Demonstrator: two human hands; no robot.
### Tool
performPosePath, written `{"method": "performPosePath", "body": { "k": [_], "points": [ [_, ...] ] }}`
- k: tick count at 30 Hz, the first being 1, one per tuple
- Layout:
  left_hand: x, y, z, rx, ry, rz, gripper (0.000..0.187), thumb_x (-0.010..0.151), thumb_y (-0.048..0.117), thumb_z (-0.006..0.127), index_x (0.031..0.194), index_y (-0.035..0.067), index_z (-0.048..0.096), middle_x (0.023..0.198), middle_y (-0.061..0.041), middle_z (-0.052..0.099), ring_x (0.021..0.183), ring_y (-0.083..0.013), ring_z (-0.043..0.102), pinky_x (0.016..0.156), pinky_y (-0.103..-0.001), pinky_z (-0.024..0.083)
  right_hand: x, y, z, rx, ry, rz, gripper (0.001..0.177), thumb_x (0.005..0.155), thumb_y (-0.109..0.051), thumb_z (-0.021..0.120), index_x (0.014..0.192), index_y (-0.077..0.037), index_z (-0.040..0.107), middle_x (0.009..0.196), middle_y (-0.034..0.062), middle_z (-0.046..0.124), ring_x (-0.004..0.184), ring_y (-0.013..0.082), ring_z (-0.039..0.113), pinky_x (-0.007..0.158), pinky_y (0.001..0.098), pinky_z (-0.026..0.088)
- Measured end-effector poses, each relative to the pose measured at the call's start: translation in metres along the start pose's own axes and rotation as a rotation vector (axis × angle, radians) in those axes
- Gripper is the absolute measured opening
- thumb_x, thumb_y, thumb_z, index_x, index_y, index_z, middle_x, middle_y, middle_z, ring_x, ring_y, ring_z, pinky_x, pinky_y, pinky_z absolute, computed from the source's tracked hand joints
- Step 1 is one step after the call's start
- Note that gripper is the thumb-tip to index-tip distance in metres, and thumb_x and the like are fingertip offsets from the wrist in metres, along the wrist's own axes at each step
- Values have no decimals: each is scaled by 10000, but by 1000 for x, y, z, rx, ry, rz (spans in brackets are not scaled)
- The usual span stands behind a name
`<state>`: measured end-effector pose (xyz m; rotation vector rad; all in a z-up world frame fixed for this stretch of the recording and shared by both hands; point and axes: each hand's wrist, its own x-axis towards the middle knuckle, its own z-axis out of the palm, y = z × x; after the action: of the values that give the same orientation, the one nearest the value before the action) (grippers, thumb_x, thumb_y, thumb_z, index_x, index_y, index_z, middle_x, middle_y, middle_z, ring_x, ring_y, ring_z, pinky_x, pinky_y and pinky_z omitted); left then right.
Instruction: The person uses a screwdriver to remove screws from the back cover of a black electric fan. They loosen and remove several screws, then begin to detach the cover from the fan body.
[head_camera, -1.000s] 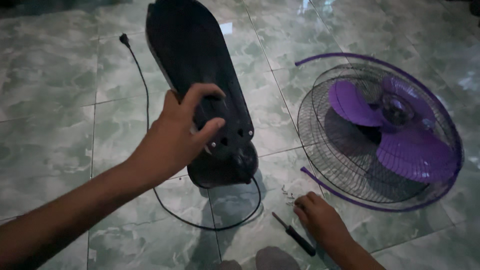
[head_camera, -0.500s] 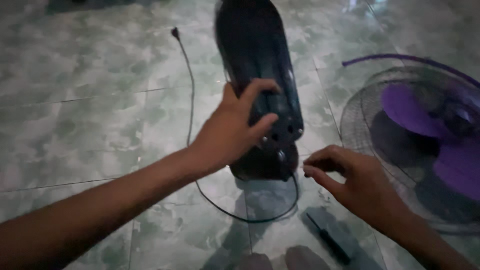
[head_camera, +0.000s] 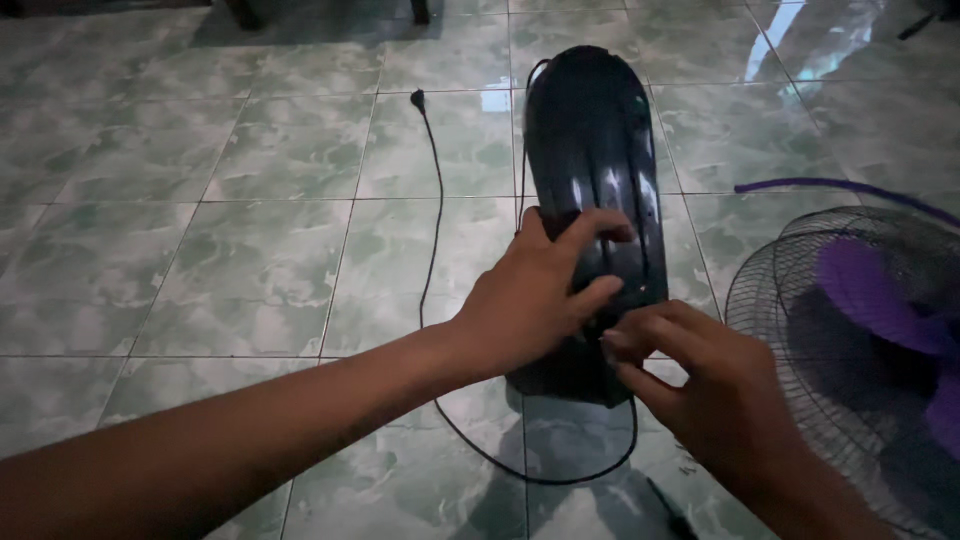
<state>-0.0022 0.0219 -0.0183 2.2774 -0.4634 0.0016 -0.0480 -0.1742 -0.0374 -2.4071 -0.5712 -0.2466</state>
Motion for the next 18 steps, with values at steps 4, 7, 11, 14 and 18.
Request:
{"method": "performPosePath", "body": {
  "k": [4, 7, 11, 14, 18],
  "points": [
    [0, -2, 0, 10, -33, -12, 473, 933, 390, 655, 1374, 358, 488, 1211, -188, 484, 1013, -409, 662, 826, -462, 594, -4, -2, 4, -34, -27, -52, 216, 752, -68, 813, 942, -67, 711, 999, 67, 757, 799, 174, 783, 578, 270, 643],
    [-1, -6, 1, 14, -41, 0, 486, 947, 381, 643, 1396, 355, 461, 1184, -199, 478, 980, -403, 661, 813, -460, 594, -5, -7, 6, -93, -86, 1, 208, 785, -56, 805, 965, -74, 702, 995, 69, 747, 782, 183, 782, 566, 278, 637],
    [0, -13, 5, 11, -27, 63, 508, 969, 369, 630, 1431, 335, 422, 1189, -218, 471, 948, -399, 665, 803, -461, 591, 0, -6, 3, -62, -38, -165, 222, 754, -11, 784, 941, -63, 679, 1037, 95, 737, 923, 216, 768, 666, 278, 646],
    [5, -17, 10, 8, -10, 74, 514, 971, 358, 633, 1438, 326, 422, 1194, -233, 470, 916, -399, 677, 803, -460, 596, 3, -4, 0, -64, -118, -23, 264, 728, 1, 791, 965, -55, 690, 982, 92, 744, 851, 198, 773, 657, 311, 634],
    [8, -18, 13, -69, -22, 61, 512, 961, 333, 624, 1434, 319, 429, 1227, -243, 453, 806, -370, 741, 817, -421, 641, 4, -10, 2, -56, -63, -45, 231, 769, 3, 776, 970, -45, 672, 965, 100, 744, 863, 193, 776, 671, 316, 627]
  ]
}}
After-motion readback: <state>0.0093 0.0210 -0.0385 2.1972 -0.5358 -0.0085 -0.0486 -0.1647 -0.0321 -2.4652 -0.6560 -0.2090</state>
